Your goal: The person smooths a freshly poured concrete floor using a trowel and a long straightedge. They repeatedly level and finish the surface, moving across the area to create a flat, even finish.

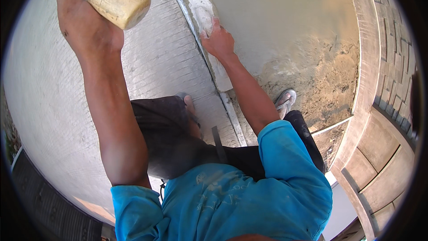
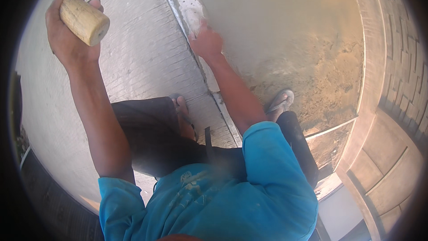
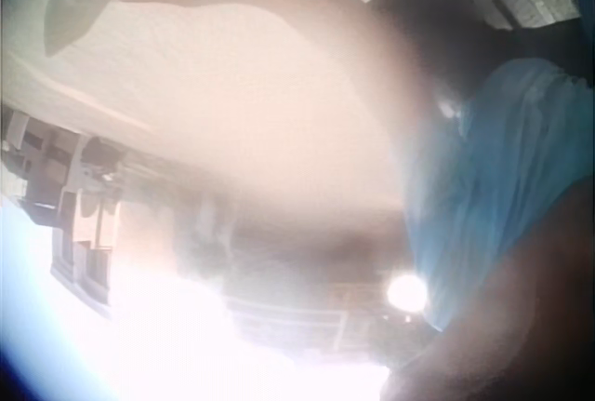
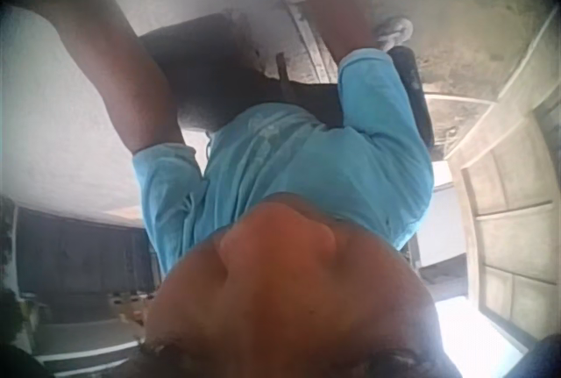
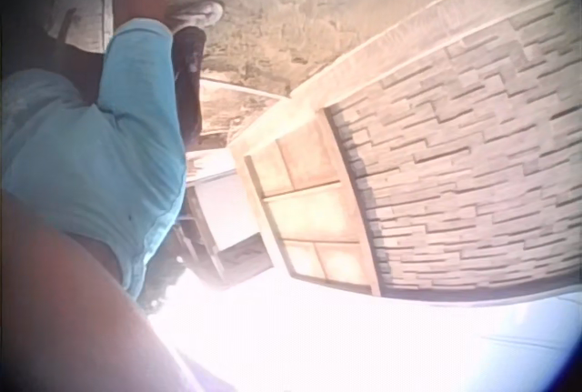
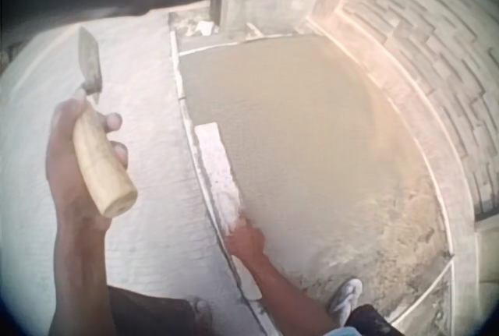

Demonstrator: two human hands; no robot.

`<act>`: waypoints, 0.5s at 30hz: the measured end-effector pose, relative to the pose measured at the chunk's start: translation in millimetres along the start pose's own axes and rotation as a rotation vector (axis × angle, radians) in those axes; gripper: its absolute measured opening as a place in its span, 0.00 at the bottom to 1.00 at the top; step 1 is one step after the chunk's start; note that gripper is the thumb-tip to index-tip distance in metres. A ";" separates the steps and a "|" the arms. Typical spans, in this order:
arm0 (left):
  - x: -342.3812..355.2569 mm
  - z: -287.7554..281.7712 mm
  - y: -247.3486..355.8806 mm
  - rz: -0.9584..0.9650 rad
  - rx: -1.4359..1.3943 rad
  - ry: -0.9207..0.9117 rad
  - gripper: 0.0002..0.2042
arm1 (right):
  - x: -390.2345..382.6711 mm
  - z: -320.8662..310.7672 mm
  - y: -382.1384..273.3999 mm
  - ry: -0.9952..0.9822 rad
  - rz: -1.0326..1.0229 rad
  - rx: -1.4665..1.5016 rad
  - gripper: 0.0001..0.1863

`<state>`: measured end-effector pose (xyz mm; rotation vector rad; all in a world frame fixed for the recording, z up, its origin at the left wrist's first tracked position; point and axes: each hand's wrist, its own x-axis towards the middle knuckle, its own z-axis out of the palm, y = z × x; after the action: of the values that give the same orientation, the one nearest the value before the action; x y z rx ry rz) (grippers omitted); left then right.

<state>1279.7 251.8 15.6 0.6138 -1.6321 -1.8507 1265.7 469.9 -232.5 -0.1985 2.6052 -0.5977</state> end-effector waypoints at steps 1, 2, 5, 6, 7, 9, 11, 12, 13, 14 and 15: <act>0.7 -0.8 -0.4 0.002 -0.001 -0.003 0.21 | -1.4 5.0 -5.6 -0.011 -0.009 -0.001 0.38; 2.0 -2.9 0.3 -0.006 0.001 0.001 0.21 | -3.2 10.7 -12.7 -0.026 -0.022 -0.002 0.38; 6.1 -3.9 -2.7 -0.006 -0.003 -0.005 0.21 | -13.3 27.4 -31.8 -0.086 -0.080 -0.011 0.38; 6.0 -3.8 -3.6 0.015 0.005 -0.005 0.22 | -17.3 26.5 -32.6 -0.081 -0.083 0.001 0.38; 5.5 -3.2 -4.3 0.035 0.013 -0.005 0.22 | -21.0 25.3 -33.5 -0.076 -0.087 0.012 0.38; -17.6 20.5 4.5 0.106 -0.113 0.041 0.23 | -23.9 22.5 -29.4 -0.022 -0.074 0.023 0.38; -25.1 30.1 9.2 0.148 -0.159 0.087 0.23 | -18.0 3.3 -4.2 0.088 -0.040 0.025 0.38; -22.7 31.2 7.7 0.151 -0.144 0.106 0.22 | -11.6 -5.3 11.0 0.124 -0.008 -0.014 0.38; -20.5 30.3 9.7 0.145 -0.133 0.121 0.21 | -5.8 -13.2 22.5 0.157 0.020 -0.050 0.38; -18.6 28.9 8.5 0.136 -0.128 0.136 0.20 | -2.2 -21.8 31.7 0.133 0.053 -0.064 0.38; -16.5 27.5 10.9 0.119 -0.127 0.143 0.20 | 1.0 -30.8 36.4 0.109 0.085 -0.073 0.39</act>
<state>1274.3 282.2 29.6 0.5684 -1.4166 -1.7663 1249.2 513.9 -224.4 -0.0802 2.7276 -0.4973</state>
